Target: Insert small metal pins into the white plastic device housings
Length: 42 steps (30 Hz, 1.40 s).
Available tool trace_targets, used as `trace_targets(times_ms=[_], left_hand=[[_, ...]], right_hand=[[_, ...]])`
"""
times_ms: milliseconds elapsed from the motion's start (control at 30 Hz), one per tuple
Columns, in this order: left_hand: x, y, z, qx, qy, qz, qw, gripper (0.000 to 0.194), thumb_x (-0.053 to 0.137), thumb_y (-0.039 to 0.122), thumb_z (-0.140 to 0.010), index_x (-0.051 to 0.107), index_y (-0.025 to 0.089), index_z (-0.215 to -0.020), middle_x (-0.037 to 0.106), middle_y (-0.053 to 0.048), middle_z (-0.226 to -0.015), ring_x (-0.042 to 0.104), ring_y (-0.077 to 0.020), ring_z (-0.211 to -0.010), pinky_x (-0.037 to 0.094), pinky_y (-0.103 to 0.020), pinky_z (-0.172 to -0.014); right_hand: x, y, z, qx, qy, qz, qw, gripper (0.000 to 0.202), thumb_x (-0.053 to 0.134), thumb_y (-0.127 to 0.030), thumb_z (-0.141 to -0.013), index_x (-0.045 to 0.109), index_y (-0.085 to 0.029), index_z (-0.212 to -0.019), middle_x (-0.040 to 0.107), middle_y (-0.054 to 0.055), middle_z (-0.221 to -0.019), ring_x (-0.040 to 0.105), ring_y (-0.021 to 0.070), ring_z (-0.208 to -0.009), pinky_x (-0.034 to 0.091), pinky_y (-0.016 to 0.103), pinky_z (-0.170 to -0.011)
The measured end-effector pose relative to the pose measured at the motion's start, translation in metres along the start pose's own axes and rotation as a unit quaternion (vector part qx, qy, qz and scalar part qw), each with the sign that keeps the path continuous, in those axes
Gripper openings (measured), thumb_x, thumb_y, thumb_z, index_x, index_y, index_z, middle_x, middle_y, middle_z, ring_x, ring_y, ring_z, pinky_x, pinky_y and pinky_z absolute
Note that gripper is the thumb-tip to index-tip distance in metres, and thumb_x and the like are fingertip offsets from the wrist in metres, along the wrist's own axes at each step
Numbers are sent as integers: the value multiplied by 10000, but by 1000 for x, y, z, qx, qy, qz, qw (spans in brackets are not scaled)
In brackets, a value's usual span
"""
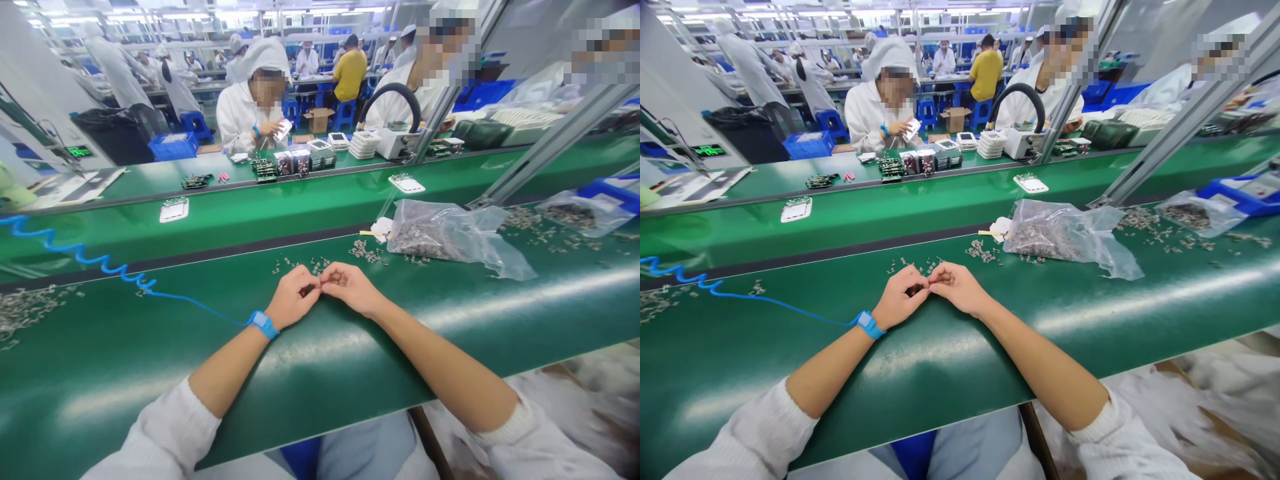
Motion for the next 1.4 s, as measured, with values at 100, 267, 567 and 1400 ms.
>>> trace_targets(times_ms=[100, 267, 567, 1400], left_hand=[[0, 1, 0, -5, -2, 6, 1000, 101, 613, 212, -877, 670, 192, -795, 490, 11, -730, 467, -102, -650, 384, -249, -616], [0, 4, 0, -4, -11, 3, 1000, 84, 608, 191, -854, 649, 187, -781, 487, 11, -740, 464, -98, -644, 387, -247, -614], [1, 4, 1, 0, -13, 8, 1000, 85, 608, 155, -809, 581, 182, -734, 477, 16, -744, 449, -90, -636, 377, -242, -604], [3, 0, 2, -12, -20, 9, 1000, 149, 559, 108, -753, 444, 203, -756, 423, 22, -746, 393, -119, -666, 323, -269, -612]], right_hand=[[-1, 1, -1, -4, 3, -2, 1000, 332, 849, -381, -680, 621, -188, -823, 705, 15, -821, 669, 148, -759, 528, 318, -759], [-1, 1, 0, -2, -2, 10, 1000, 321, 832, -384, -701, 617, -187, -834, 704, 8, -773, 651, 137, -694, 517, 311, -714], [2, 4, 1, 3, -27, -11, 1000, 335, 832, -378, -717, 603, -188, -872, 727, 18, -792, 671, 145, -730, 512, 308, -738], [2, -13, 4, -78, -10, 172, 982, 247, 755, -349, -786, 632, -193, -932, 684, 36, -859, 656, 168, -774, 543, 323, -737]])
Point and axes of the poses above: each hand's wrist, its own z-axis away from the middle knuckle, its own x-axis out of the palm, y = z × x, the point moved 6 cm from there along -z, towards the middle knuckle
